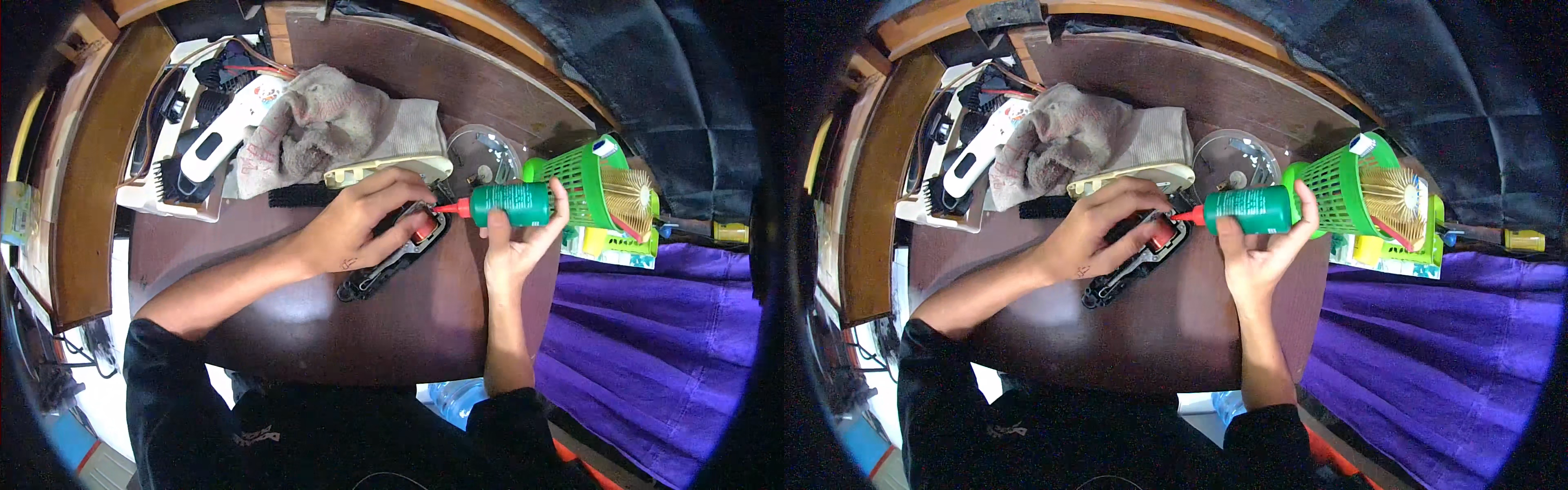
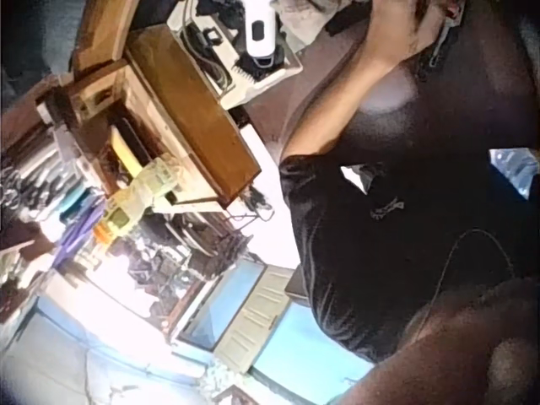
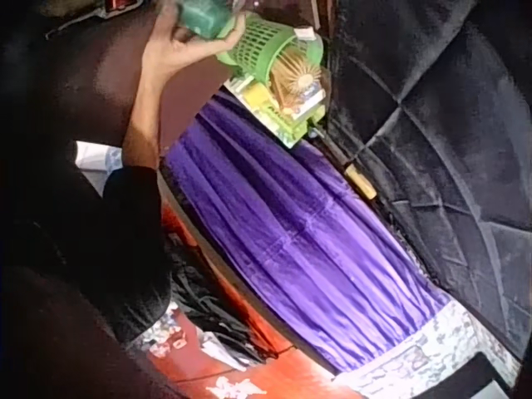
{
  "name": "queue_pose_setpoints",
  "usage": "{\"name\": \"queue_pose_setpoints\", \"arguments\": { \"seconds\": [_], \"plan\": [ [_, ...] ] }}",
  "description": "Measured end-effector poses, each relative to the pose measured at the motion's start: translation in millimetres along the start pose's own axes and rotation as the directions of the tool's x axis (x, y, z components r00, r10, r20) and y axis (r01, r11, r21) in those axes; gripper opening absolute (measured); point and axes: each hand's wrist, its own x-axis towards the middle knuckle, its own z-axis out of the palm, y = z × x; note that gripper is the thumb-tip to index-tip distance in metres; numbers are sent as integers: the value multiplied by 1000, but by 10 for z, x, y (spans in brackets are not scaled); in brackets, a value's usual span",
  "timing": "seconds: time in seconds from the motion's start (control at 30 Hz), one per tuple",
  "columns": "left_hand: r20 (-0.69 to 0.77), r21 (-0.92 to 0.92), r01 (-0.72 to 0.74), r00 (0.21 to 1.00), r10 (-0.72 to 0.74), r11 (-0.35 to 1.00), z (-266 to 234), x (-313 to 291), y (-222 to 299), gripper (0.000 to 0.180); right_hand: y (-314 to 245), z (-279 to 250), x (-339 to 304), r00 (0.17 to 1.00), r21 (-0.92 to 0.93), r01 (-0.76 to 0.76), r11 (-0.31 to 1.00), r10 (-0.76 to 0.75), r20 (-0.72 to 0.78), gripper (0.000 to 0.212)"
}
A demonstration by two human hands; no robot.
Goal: The person disassembles a hair clipper, removes the motor, and cleans it with a rag. They then reassemble the clipper, using a screwdriver to secure the motor and casing. The task involves handling the clipper, motor, screwdriver, and cleaning cloth.
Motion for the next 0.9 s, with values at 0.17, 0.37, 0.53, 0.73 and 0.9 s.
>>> {"name": "queue_pose_setpoints", "arguments": {
  "seconds": [0.17, 0.37, 0.53, 0.73, 0.9],
  "plan": [
    [32, 36, -45, 999, 44, 998, -12, -37, -52, 26, 46, 38, -59, 986, 130, 5, 991, -26, 163, 77],
    [-11, 40, -4, 1000, 4, 999, -1, -22, -25, 31, 155, 16, -24, 982, 246, -135, 960, 97, 162, 56],
    [-7, 39, 11, 1000, -11, 999, 12, -15, -72, 36, -76, 89, 45, 879, 441, -462, 770, 464, 111, 35],
    [-2, 122, -17, 1000, 18, 992, 6, 6, -36, 40, -43, -49, 131, 696, 797, -572, 193, 629, 347, 45],
    [16, 106, 70, 997, -72, 992, 23, 47, 19, 42, 128, -239, 159, 677, 839, -525, -146, 526, 515, 54]
  ]
}}
